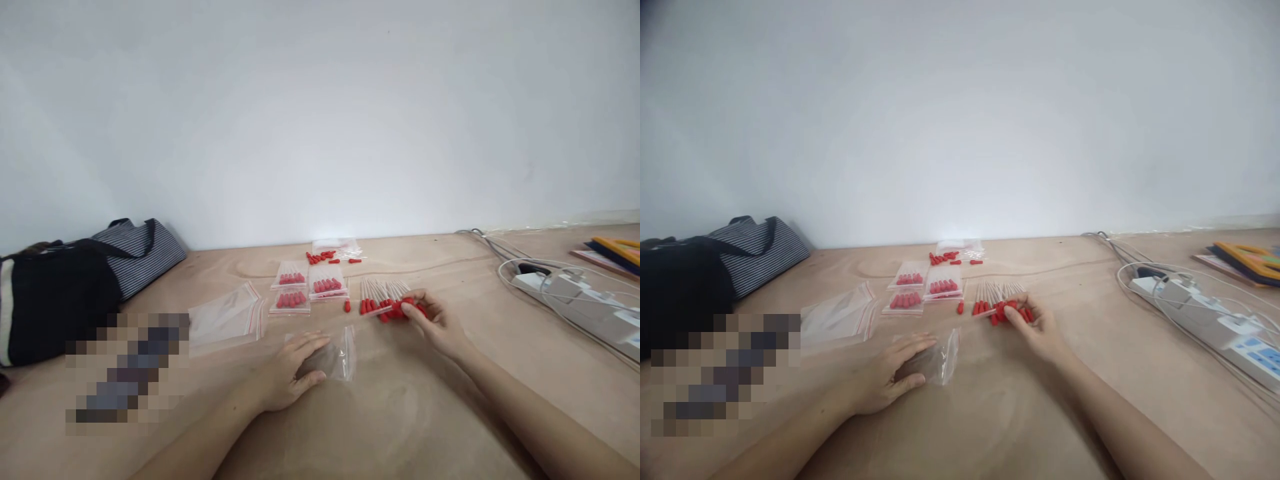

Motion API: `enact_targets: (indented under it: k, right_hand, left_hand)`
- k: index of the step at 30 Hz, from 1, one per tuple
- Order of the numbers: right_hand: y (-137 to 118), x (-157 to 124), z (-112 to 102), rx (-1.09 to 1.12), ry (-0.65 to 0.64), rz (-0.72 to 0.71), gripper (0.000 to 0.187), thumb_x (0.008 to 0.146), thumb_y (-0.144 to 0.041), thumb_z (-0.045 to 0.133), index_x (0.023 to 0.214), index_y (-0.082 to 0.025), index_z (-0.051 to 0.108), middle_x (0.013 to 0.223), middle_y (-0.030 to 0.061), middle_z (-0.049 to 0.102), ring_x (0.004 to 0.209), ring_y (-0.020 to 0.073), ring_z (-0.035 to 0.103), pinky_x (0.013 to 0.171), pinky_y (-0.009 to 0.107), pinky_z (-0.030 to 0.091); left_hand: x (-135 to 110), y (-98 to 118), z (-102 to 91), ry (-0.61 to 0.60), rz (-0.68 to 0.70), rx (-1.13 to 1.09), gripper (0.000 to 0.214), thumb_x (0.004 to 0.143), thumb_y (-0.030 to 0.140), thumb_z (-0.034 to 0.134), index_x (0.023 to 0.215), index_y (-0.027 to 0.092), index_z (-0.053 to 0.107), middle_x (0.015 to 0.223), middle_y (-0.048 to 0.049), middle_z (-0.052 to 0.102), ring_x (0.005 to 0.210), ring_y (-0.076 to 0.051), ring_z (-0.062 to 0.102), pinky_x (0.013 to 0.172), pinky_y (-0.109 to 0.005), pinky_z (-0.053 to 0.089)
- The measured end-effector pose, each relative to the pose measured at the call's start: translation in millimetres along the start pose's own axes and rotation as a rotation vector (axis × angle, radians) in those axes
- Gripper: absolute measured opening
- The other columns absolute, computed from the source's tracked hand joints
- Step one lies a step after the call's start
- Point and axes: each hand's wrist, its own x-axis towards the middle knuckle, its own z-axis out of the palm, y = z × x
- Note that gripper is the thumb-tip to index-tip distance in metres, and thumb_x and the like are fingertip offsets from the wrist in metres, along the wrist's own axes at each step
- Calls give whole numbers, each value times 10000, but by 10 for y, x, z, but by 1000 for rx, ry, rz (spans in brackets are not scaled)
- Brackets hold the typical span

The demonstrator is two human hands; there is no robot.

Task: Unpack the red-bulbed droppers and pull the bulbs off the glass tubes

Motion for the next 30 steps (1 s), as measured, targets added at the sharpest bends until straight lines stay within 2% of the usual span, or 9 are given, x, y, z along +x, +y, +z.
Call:
enact_targets:
  k: [3,5,7,11,16,20,25,27,30]
  right_hand:
    - [82,63,-25,-170,200,-44,219,753,-412,536,817,-203,552,737,33,619,686,162,563,620,286,429]
    - [129,87,16,-349,241,-118,212,746,-403,536,804,-203,576,760,39,631,702,170,561,665,309,412]
    - [166,99,88,-520,232,-225,194,754,-384,523,788,-205,593,753,32,640,703,167,556,733,334,377]
    - [194,104,239,-807,191,-365,146,781,-306,492,762,-210,601,703,11,641,738,160,540,817,355,274]
    - [161,92,291,-1065,134,-339,187,784,-340,489,727,-203,603,757,39,631,779,192,499,789,378,212]
    - [26,28,302,-1011,113,-351,227,790,-387,482,779,-209,621,810,51,612,798,193,476,754,362,209]
    - [-259,-196,462,-687,-231,-375,337,709,-539,529,782,-221,614,784,20,576,767,168,473,719,326,238]
    - [-334,-290,571,-601,-313,-297,359,672,-572,549,736,-223,604,748,3,569,760,165,475,726,328,242]
    - [-372,-372,728,-541,-291,-92,362,720,-560,507,675,-209,582,685,-14,575,720,150,484,714,321,242]
  left_hand:
    - [34,-67,1,173,-23,37,341,839,342,419,1146,226,510,1210,-53,520,1158,-224,419,989,-422,306]
    - [59,-118,2,305,-119,38,305,862,328,354,1043,203,564,1114,-57,572,1089,-211,472,950,-407,346]
    - [68,-160,0,369,-218,43,276,835,336,399,983,190,580,1044,-61,589,1019,-214,509,894,-392,390]
    - [31,-178,-20,370,-340,58,347,710,393,562,988,186,578,1026,-67,566,962,-234,528,847,-384,415]
    - [-9,-126,-41,337,-418,13,455,640,369,616,1040,162,553,1087,-83,529,1013,-239,502,880,-363,388]
    - [11,-107,-29,302,-500,-60,486,615,342,625,1057,157,541,1009,-76,564,906,-231,544,781,-336,420]
    - [30,-83,-20,286,-561,-191,494,615,336,614,1072,176,519,665,27,548,657,-179,559,631,-279,410]
    - [32,-63,-21,314,-546,-211,450,626,303,596,1053,181,525,625,43,530,629,-167,552,611,-264,398]
    - [35,-41,-9,353,-512,-248,389,636,286,576,1008,175,542,631,38,538,616,-159,547,597,-254,396]
